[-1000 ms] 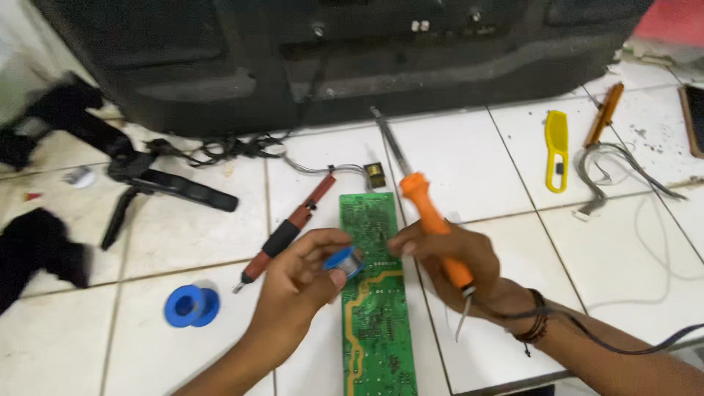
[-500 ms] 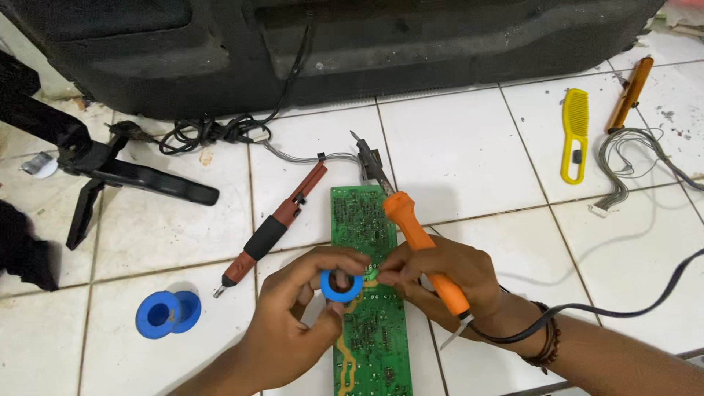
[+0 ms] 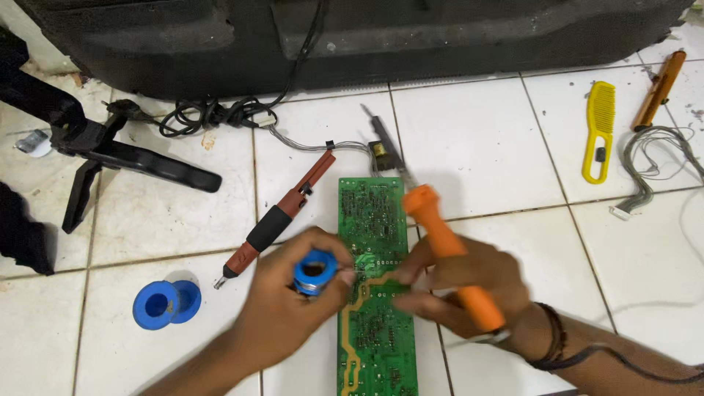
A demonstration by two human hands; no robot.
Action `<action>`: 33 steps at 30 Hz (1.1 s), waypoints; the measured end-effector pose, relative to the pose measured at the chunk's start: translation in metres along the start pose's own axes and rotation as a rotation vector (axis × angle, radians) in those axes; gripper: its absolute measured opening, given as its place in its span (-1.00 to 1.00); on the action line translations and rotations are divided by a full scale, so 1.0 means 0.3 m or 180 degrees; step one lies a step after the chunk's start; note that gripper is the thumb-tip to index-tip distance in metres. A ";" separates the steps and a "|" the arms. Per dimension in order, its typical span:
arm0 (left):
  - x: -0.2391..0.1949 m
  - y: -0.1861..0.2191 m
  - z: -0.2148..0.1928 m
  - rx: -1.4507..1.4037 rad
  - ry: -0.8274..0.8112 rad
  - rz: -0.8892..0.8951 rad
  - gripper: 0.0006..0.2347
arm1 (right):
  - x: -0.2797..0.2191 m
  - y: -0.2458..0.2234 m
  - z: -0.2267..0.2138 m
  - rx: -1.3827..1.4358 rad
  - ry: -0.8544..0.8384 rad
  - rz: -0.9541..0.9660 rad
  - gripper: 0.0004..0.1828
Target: The person solders a green circuit board using a soldering iron and solder wire. They also use a desoldering pump to remove solder and tweezers to handle components. The person flips the board over to inspect the other side and continues soldering.
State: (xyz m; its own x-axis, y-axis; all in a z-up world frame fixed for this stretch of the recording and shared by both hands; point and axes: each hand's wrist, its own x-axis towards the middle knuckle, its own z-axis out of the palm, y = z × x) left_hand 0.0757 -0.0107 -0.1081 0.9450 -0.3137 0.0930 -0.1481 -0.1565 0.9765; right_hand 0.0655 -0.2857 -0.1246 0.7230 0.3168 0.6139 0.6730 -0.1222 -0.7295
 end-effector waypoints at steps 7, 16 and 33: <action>0.047 -0.014 -0.052 0.0234 0.0116 -0.0632 -0.98 | 0.041 -0.002 -0.060 0.0638 0.1582 0.0834 0.01; 0.050 -0.050 -0.042 0.0183 0.0085 -0.0400 -0.76 | 0.056 -0.009 -0.070 0.0956 0.2362 0.2050 -0.63; 0.050 -0.052 -0.025 0.0534 -0.0115 -0.0358 -0.73 | 0.086 -0.004 -0.074 0.0271 0.1709 0.2172 -0.53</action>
State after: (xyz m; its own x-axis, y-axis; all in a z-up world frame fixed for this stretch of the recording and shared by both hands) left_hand 0.0945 -0.0061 -0.1206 0.9476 -0.3184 -0.0248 -0.0915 -0.3453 0.9340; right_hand 0.0868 -0.2982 -0.1011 0.9542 -0.2888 0.0781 0.0675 -0.0462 -0.9966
